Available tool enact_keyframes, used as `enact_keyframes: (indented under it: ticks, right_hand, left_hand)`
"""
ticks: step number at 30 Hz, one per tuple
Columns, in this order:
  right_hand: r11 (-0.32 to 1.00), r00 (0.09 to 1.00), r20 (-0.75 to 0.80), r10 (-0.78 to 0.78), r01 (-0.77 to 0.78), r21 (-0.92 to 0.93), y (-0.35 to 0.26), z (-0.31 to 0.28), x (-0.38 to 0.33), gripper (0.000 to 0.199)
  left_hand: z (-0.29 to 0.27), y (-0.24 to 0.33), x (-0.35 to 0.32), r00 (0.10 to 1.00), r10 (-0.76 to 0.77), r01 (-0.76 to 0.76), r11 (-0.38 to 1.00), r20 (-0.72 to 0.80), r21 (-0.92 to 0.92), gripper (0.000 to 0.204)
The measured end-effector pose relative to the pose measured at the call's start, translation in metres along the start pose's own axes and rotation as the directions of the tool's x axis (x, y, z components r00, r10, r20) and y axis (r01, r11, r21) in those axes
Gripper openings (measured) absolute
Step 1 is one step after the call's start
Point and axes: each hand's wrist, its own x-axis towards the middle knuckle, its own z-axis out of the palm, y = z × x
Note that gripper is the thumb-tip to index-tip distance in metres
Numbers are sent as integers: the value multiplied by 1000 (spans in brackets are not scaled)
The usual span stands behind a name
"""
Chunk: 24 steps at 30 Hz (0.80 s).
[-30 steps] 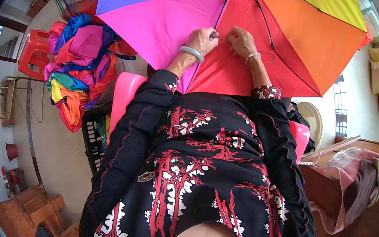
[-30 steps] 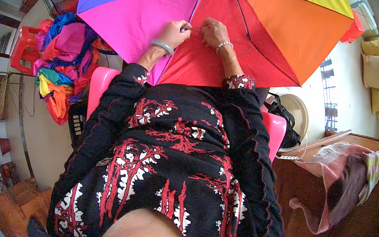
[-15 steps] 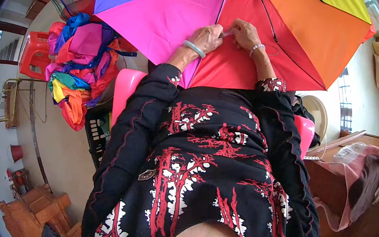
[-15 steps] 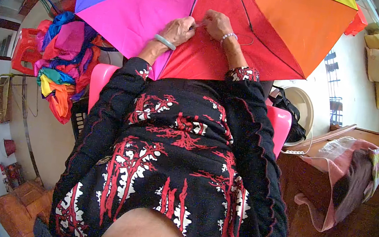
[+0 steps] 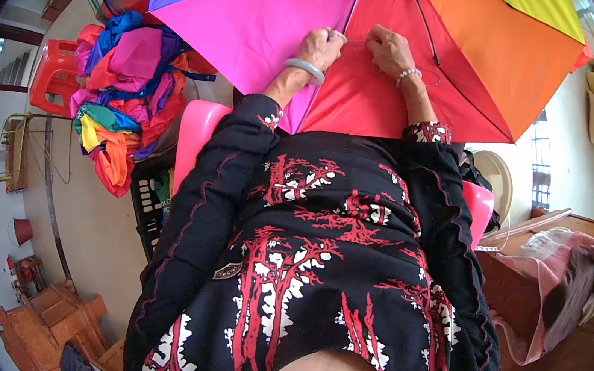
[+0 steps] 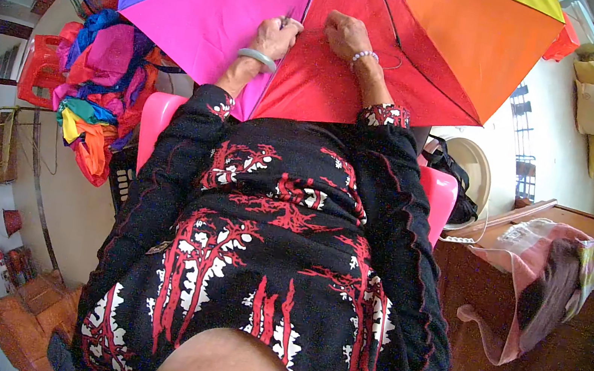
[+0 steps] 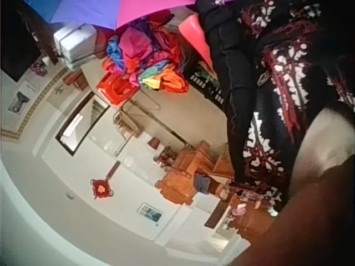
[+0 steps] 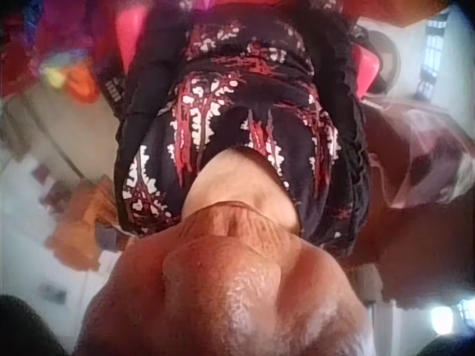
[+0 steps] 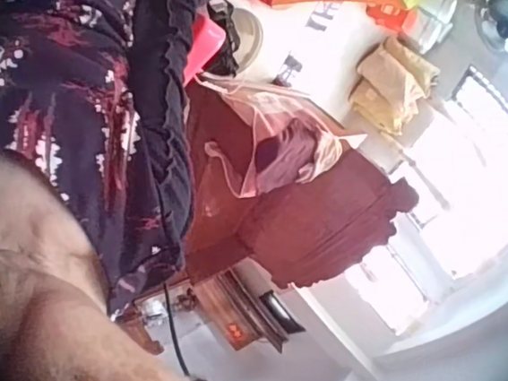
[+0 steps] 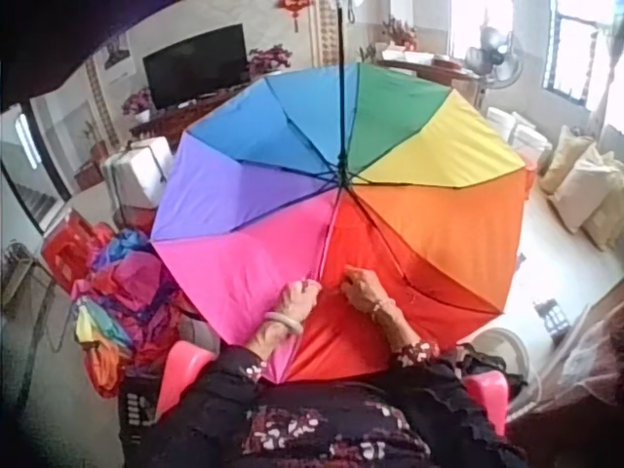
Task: Repairing a rainbow-colored umbrella by fixing the fabric to the frame and ribs.
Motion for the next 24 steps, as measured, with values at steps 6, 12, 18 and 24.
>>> enact_keyframes:
  ticks: [6, 12, 18, 24]
  right_hand:
    - [998, 998, -8, 55, -55, -10, 7, 6, -1, 10]
    - [999, 999, 5, 44, -44, -18, 10, -1, -3, 12]
    - [974, 993, 64, 95, -106, 199, 5, 1, -2, 8]
    - [982, 993, 73, 90, -100, 159, 5, 0, -3, 9]
  left_hand:
    - [-4, 6, -11, 989, 137, -131, 985, 50, -110, 24]
    - [6, 9, -9, 926, 253, -341, 878, 279, 336, 22]
    - [2, 0, -8, 839, 493, -540, 806, 228, 242, 18]
    - [3, 0, -7, 881, 401, -422, 906, 252, 35, 18]
